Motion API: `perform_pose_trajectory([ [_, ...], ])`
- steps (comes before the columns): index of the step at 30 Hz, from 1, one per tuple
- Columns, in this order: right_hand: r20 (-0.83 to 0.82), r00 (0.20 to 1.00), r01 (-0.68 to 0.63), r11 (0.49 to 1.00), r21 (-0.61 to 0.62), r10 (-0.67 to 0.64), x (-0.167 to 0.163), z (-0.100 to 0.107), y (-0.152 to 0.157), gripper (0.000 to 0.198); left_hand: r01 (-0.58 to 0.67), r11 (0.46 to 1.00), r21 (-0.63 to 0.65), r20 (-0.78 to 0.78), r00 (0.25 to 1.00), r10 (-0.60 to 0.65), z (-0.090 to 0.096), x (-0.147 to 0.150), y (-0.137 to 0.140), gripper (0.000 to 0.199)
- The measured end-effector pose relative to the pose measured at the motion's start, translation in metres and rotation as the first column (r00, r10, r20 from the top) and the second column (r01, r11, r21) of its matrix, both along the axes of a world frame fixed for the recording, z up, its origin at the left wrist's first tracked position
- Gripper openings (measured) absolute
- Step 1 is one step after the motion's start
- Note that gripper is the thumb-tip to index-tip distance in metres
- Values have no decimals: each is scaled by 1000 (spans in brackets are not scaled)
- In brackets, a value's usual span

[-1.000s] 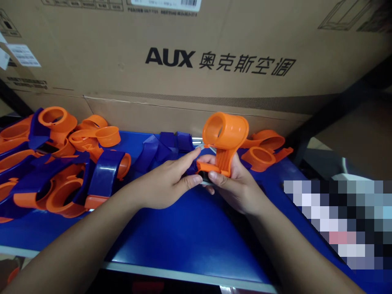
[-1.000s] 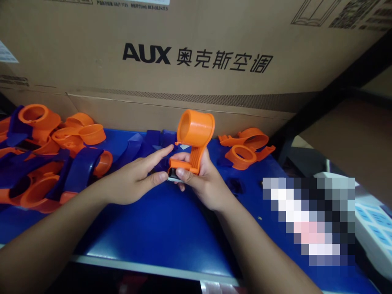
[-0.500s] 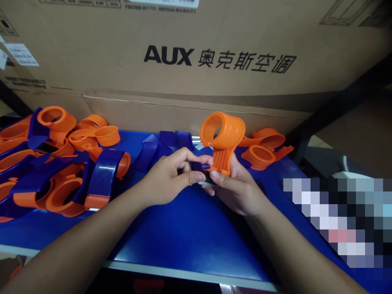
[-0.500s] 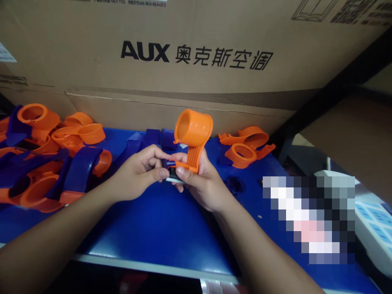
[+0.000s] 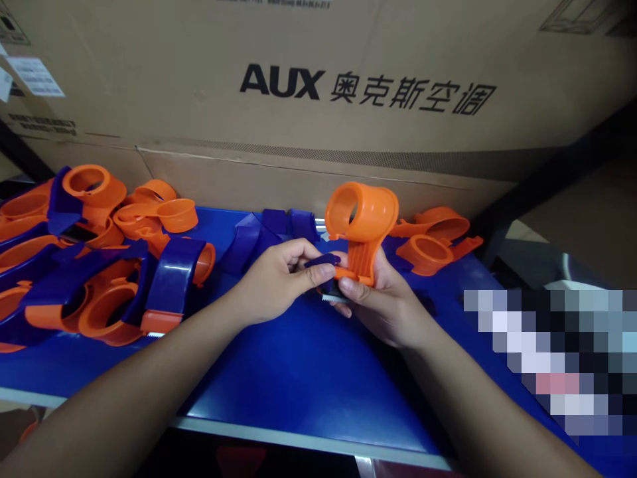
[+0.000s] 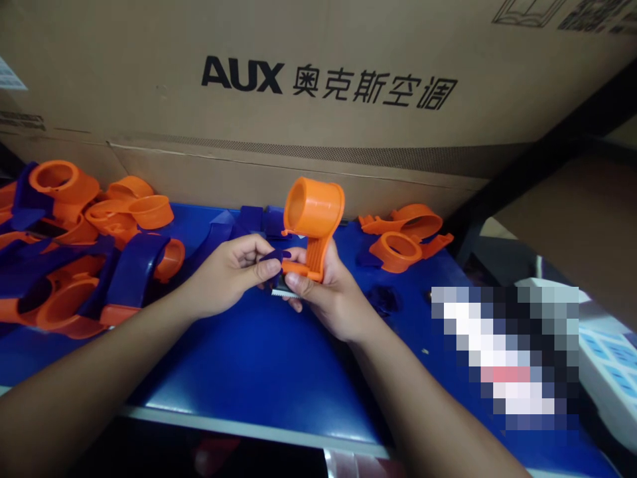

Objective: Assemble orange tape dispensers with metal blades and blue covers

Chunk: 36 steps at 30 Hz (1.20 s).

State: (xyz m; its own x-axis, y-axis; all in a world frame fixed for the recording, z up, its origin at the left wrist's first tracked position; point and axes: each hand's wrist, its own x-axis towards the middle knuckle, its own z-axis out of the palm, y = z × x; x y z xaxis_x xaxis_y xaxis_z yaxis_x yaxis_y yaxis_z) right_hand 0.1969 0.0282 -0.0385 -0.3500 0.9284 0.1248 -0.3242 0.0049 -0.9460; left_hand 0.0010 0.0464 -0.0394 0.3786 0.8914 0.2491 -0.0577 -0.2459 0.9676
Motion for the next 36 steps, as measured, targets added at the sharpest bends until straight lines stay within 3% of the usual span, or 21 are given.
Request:
perform_pose_trajectory([
  [4, -16, 1000, 10, 1000, -12, -10, 0, 2, 0, 50, 37, 999, -25, -12, 999, -37, 0, -6, 5, 25],
  [10, -63, 998, -3, 998, -56, -1, 1, 7, 1, 46, 110, 989, -97, 145, 985, -95, -8, -9, 13, 27],
  [13, -57, 998, -18, 998, -54, 15, 1, 7, 0, 43, 132, 985, -111, 147, 982, -115, -11, -10, 14, 29],
  [22, -39, 999, -2, 992, -125, -3, 1, 4, -1, 52, 118, 987, 104, 33, 992, -123, 5, -13, 9, 30],
  [32, -14, 1000, -8, 993, -116, 7, 2, 5, -1, 57, 26, 953, 300, -24, 1000, -20, -3, -9, 11, 34],
  [36, -15, 1000, -22, 992, -126, 20, 4, 5, -1, 62, 8, 947, 322, -52, 999, 9, -3, -10, 11, 34],
])
